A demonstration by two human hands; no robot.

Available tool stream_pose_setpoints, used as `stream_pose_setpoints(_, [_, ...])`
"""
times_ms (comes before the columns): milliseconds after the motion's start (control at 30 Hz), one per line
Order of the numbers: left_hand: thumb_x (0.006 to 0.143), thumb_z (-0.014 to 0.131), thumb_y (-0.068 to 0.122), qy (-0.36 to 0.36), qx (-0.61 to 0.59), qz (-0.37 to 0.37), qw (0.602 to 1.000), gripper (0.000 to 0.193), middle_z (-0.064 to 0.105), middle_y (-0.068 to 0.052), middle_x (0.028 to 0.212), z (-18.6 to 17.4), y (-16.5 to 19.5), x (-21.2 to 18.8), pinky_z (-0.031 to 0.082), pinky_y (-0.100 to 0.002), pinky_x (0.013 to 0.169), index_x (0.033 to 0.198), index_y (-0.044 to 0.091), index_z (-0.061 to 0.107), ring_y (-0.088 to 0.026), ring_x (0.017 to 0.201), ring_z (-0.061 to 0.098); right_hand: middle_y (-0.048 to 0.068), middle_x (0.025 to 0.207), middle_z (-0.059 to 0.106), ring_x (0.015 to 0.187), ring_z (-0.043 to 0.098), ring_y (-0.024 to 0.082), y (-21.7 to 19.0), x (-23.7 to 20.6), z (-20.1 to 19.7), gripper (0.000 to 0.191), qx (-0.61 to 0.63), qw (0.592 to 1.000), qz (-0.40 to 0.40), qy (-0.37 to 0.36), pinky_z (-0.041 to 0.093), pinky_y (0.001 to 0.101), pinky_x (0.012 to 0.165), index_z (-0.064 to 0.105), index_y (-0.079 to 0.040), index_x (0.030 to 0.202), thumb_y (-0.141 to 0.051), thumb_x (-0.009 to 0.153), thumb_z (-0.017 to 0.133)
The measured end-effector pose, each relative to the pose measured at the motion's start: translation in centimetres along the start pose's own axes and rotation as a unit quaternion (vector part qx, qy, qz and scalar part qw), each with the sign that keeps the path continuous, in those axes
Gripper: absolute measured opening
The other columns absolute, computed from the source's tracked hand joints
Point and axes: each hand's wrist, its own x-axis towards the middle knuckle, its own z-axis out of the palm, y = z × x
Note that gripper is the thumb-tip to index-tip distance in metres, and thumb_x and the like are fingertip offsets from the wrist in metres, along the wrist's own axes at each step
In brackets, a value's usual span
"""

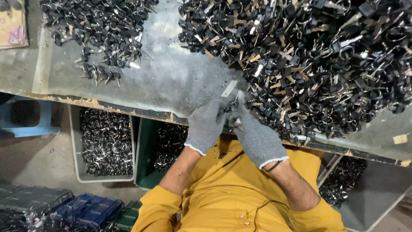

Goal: The person, wearing gloves, picks small black metal parts one at a time from a large pile on a work table, briefly handles each part, and drops it into a bin below the table. The person repeats this sorting cycle continuously across the episode.

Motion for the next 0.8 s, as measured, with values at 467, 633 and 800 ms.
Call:
stream_pose_setpoints(467, [0.085,0.072,0.010,0.013,0.034,0.077,0.996,0.014,0.066,-0.010,0.087,1.1,-1.3,-0.9,0.053,-0.046,0.071,0.098,0.010,0.069,-0.033,0.079,0.067,0.020,0.085,0.072,0.069,0.075,0.036,-2.0,2.2,-1.1,0.031,-0.071,0.997,0.016,-0.026,0.061,0.0459,0.057,0.055,-0.002,0.113,-0.031,0.102,0.055])
stream_pose_setpoints(633, [0.086,0.070,0.009,0.014,0.045,0.102,0.994,0.015,0.065,-0.010,0.088,1.9,-2.4,-1.1,0.053,-0.045,0.074,0.100,0.011,0.068,-0.032,0.081,0.067,0.020,0.090,0.072,0.072,0.075,0.038,-2.2,2.1,-0.5,0.029,-0.079,0.994,0.067,-0.030,0.061,0.0481,0.057,0.055,-0.004,0.108,-0.032,0.103,0.052])
stream_pose_setpoints(800, [0.087,0.068,0.009,0.026,0.052,0.120,0.991,0.016,0.067,-0.010,0.092,1.8,-1.8,-1.1,0.054,-0.045,0.076,0.103,0.011,0.068,-0.032,0.085,0.068,0.021,0.085,0.074,0.072,0.072,0.041,-2.3,2.4,-0.7,0.026,-0.047,0.999,0.010,-0.002,0.056,0.0519,0.061,0.056,-0.006,0.108,-0.031,0.101,0.056])
